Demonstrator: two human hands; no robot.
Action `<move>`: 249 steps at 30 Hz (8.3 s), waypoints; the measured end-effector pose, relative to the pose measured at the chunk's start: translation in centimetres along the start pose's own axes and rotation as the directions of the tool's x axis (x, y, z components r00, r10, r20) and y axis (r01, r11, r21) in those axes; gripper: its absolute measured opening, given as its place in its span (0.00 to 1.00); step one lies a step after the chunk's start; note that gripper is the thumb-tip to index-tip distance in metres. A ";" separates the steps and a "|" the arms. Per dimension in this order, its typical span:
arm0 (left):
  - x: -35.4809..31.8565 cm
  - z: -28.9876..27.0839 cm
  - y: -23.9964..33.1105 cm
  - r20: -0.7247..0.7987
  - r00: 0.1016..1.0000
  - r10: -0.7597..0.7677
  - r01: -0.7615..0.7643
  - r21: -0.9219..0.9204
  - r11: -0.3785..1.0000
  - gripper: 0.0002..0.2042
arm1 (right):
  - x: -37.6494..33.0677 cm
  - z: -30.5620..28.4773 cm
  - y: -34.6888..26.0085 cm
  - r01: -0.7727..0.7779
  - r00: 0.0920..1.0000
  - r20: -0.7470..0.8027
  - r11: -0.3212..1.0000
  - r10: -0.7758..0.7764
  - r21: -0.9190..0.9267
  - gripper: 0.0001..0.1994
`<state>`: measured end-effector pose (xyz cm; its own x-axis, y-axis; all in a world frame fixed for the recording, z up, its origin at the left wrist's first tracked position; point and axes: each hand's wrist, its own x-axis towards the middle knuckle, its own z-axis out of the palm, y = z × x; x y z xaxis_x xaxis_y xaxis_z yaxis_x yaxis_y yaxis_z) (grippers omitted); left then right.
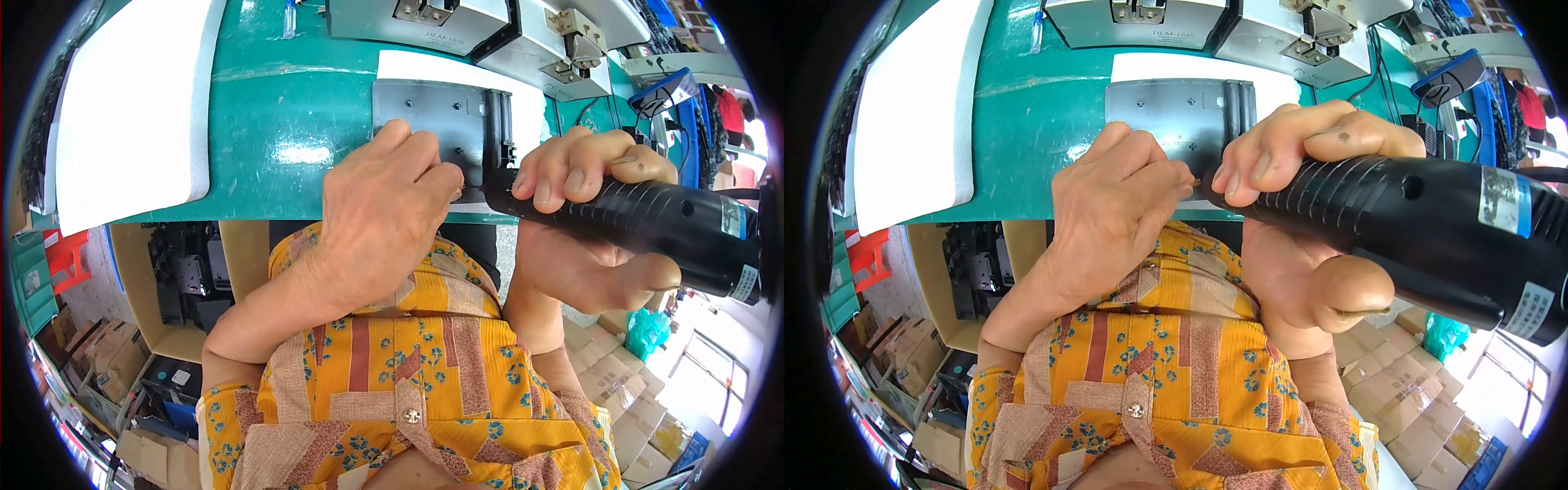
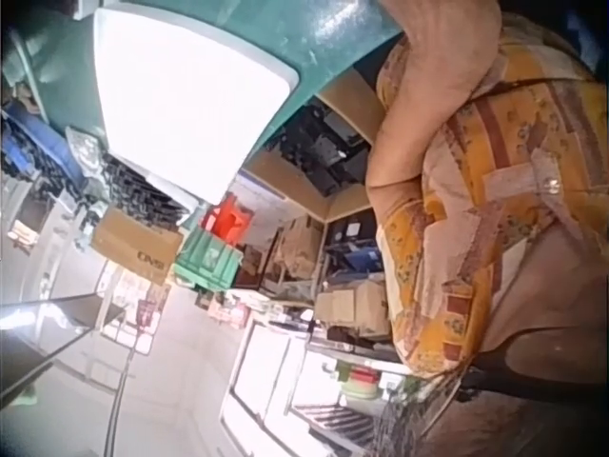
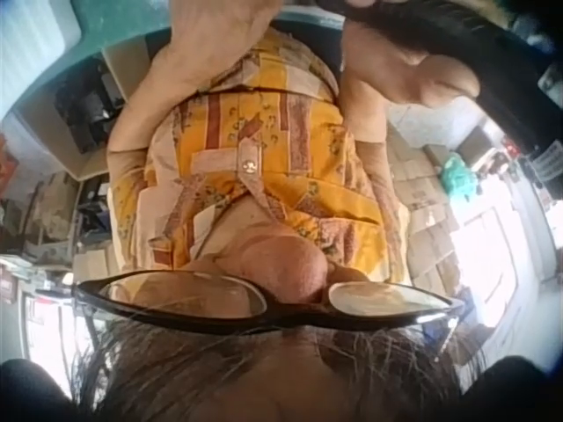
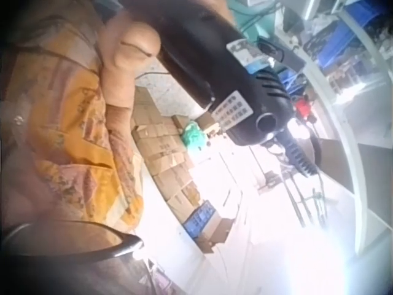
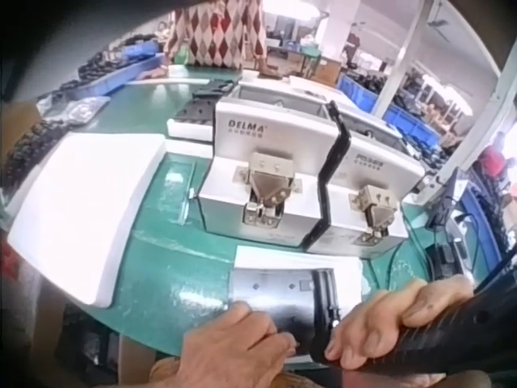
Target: The person fastens electronic components onto a black plastic housing with an electric screwdriver, driving screws into the housing to secure the components.
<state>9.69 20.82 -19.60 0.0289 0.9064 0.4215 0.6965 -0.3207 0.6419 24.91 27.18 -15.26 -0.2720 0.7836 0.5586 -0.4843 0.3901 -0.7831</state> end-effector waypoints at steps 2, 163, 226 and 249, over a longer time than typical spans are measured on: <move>0.1 -0.2 0.1 0.016 1.000 -0.012 0.012 -0.004 1.000 0.06 | 0.1 0.1 0.2 -0.003 1.000 -0.028 1.000 0.003 -0.024 0.39; -4.9 0.8 0.1 -0.243 0.941 0.235 -0.183 0.221 0.958 0.15 | 0.0 -0.6 -2.6 -0.016 0.993 0.120 0.987 -0.003 0.158 0.39; -4.4 1.7 -1.6 -0.336 0.915 0.225 -0.228 0.032 0.973 0.12 | 0.5 2.5 -0.3 0.009 0.985 0.172 0.995 0.007 -0.096 0.39; 2.0 -1.5 0.3 0.033 0.980 0.196 -0.197 0.312 0.929 0.49 | -0.2 -4.9 -0.2 0.174 0.934 -0.335 0.978 -0.126 0.115 0.22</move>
<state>8.92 22.11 -17.62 0.1887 0.8344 0.5179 0.8654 -0.3905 0.3138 29.09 29.28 -16.59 0.0858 0.8443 0.5290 -0.6162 0.4622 -0.6377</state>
